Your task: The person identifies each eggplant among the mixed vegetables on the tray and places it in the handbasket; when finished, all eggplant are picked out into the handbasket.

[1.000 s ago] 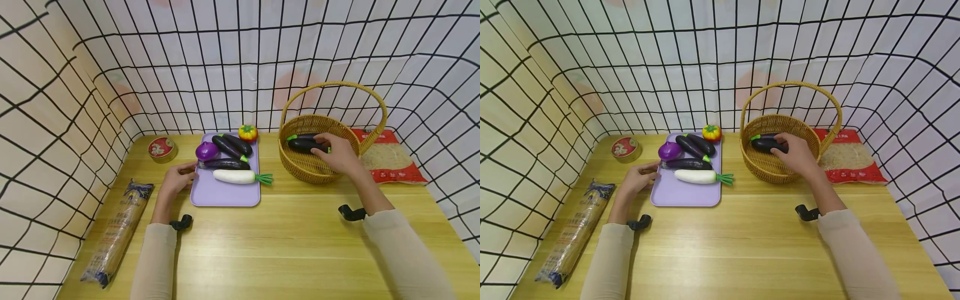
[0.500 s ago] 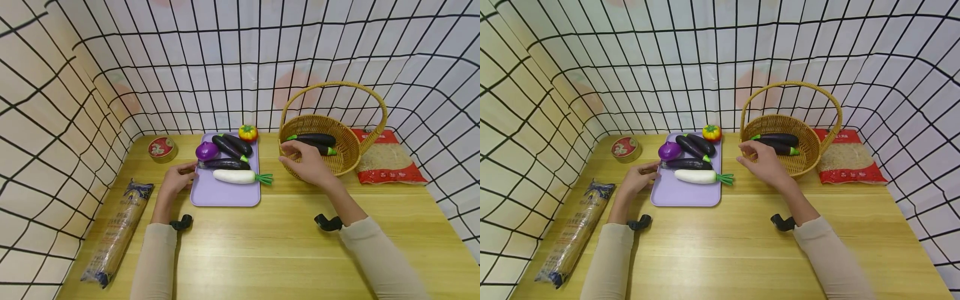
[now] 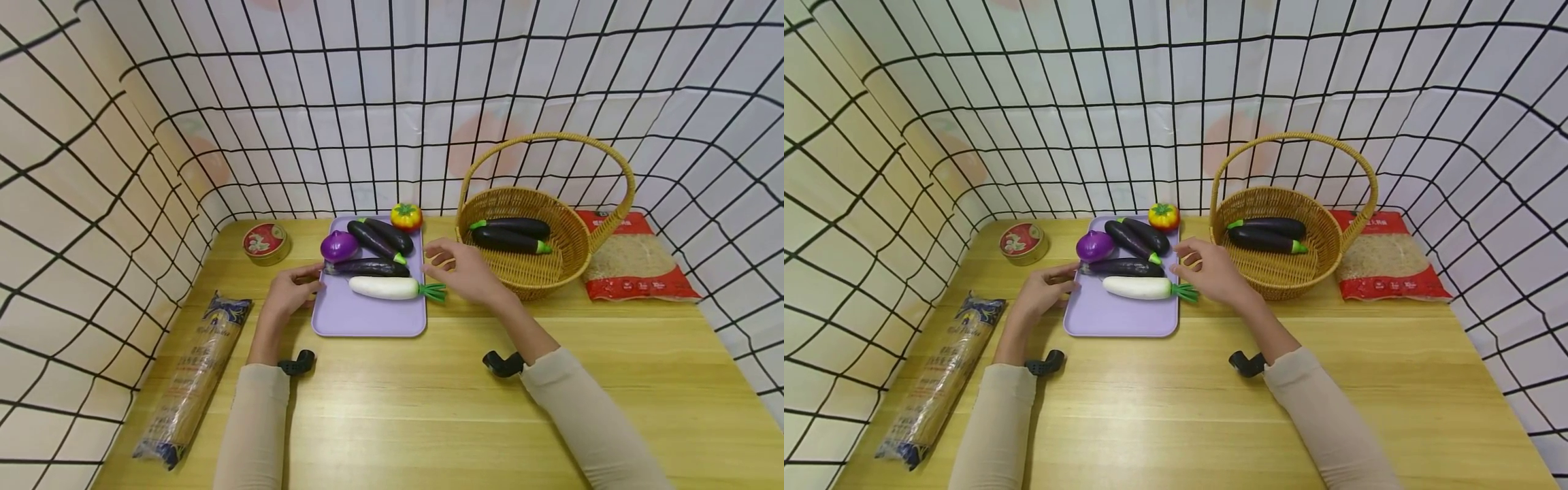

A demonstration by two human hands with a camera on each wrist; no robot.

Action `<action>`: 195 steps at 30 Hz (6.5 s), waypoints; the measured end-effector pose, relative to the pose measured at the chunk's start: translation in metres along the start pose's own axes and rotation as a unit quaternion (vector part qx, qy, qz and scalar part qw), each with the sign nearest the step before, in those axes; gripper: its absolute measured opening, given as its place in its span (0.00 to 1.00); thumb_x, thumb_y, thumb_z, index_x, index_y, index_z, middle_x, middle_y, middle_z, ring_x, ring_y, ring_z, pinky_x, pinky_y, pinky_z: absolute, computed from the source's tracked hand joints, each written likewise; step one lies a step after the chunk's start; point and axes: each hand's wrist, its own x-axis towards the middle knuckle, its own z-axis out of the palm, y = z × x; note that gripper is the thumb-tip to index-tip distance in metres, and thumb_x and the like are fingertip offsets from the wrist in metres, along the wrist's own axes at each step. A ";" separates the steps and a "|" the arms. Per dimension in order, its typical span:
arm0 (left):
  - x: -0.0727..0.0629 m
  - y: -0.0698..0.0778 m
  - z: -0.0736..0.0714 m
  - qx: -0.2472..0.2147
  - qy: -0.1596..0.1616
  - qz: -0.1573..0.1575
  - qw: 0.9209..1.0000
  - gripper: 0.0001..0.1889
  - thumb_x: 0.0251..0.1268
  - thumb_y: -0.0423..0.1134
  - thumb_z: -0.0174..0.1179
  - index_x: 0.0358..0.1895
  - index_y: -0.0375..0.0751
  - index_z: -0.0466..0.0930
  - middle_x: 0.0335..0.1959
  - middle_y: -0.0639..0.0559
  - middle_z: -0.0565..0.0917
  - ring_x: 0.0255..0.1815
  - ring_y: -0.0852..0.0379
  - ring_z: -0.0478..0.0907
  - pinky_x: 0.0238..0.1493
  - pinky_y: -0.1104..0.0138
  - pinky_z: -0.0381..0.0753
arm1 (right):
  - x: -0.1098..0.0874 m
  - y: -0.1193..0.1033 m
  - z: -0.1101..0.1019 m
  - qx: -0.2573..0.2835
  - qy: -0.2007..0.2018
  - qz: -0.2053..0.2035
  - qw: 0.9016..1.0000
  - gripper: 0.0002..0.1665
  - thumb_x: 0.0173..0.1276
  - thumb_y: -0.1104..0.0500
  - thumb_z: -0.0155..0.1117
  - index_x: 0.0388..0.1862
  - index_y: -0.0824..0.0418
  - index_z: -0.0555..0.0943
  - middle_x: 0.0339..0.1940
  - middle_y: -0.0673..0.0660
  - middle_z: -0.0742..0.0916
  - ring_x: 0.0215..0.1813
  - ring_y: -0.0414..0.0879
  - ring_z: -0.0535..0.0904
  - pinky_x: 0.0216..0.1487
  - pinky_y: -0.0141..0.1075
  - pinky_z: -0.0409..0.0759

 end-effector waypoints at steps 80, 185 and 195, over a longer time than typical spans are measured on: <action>-0.003 0.001 0.001 -0.013 -0.003 0.009 1.000 0.26 0.70 0.36 0.65 0.71 0.52 0.77 0.64 0.42 0.80 0.53 0.51 0.82 0.39 0.68 0.89 | 0.013 -0.008 -0.005 -0.085 -0.043 -0.018 0.995 0.27 0.80 0.56 0.59 0.75 0.58 0.73 0.74 0.61 0.77 0.68 0.58 0.76 0.67 0.55 0.77; 0.000 -0.001 0.001 -0.005 -0.005 0.009 1.000 0.26 0.69 0.39 0.67 0.70 0.55 0.79 0.63 0.44 0.80 0.54 0.48 0.81 0.43 0.65 0.90 | 0.030 0.001 0.030 0.058 -0.015 0.044 0.997 0.31 0.74 0.51 0.68 0.70 0.63 0.75 0.66 0.63 0.82 0.60 0.57 0.82 0.60 0.48 0.85; -0.004 -0.001 -0.002 -0.002 -0.003 0.002 1.000 0.26 0.69 0.40 0.67 0.70 0.56 0.79 0.64 0.45 0.80 0.56 0.49 0.80 0.43 0.68 0.89 | 0.047 -0.008 0.052 0.040 -0.024 0.033 0.998 0.30 0.73 0.55 0.69 0.69 0.66 0.75 0.66 0.66 0.82 0.59 0.56 0.84 0.61 0.45 0.85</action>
